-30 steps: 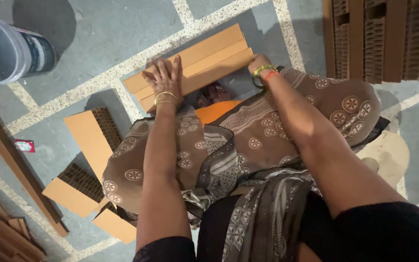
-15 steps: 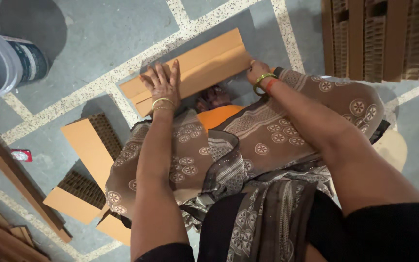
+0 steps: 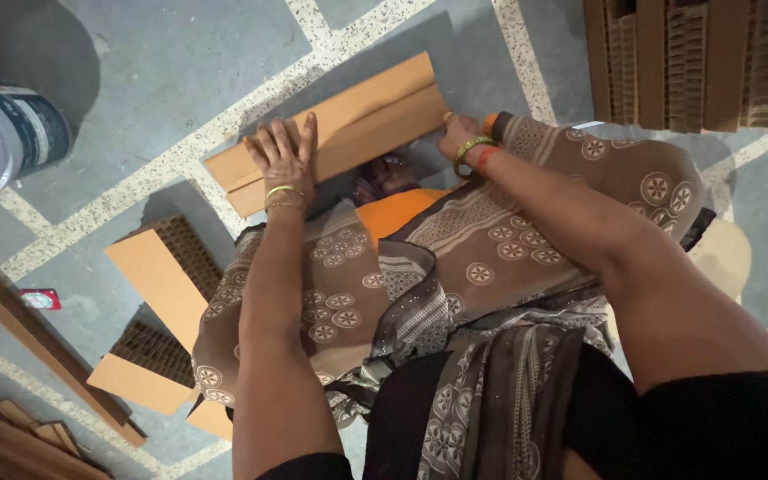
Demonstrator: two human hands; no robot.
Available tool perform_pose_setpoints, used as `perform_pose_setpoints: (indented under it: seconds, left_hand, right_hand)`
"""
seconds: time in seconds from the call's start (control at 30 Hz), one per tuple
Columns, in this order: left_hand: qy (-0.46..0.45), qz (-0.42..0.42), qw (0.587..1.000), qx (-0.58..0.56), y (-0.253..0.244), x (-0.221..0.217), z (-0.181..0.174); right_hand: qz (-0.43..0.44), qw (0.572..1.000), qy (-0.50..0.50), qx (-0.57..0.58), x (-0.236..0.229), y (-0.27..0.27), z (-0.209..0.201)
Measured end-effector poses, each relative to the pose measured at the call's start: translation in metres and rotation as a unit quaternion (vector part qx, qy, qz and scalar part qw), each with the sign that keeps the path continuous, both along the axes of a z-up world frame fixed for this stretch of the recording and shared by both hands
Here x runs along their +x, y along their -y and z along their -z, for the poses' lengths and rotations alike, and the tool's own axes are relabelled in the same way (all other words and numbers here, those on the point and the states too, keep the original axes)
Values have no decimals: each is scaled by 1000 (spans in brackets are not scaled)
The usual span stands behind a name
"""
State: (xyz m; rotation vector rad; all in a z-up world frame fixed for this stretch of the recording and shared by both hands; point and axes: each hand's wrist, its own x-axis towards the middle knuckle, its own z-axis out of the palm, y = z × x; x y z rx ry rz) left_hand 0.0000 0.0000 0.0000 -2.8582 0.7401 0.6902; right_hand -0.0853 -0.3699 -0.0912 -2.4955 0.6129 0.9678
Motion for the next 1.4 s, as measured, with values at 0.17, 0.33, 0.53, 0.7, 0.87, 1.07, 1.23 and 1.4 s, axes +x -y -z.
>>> perform_pose_setpoints:
  seconds: [0.17, 0.33, 0.53, 0.7, 0.87, 1.07, 1.23, 1.4]
  left_hand:
    - [-3, 2, 1000, 6, 0, 3, -8]
    - [-4, -24, 999, -46, -3, -4, 2]
    - [-3, -3, 1000, 24, 2, -2, 6]
    - [-17, -23, 1000, 1, 3, -1, -1]
    - [-44, -41, 997, -42, -3, 3, 4]
    - [-65, -43, 996, -35, -5, 6, -4]
    - [-39, -51, 996, -56, -5, 7, -25]
    - [2, -57, 998, -29, -47, 14, -14]
  right_hand:
    - [-32, 997, 69, 20, 3, 0, 4]
    - [-37, 994, 104, 19, 2, 0, 17]
    - [-114, 993, -1, -37, 44, 11, -8]
    - [-213, 956, 192, -61, 92, -22, -94]
    - [-353, 923, 142, -56, 115, -86, -167]
    - [-367, 922, 92, -86, 96, -110, -166]
    - [-363, 905, 192, -110, 80, -105, -140]
    - [-387, 874, 275, -108, 78, -97, -129]
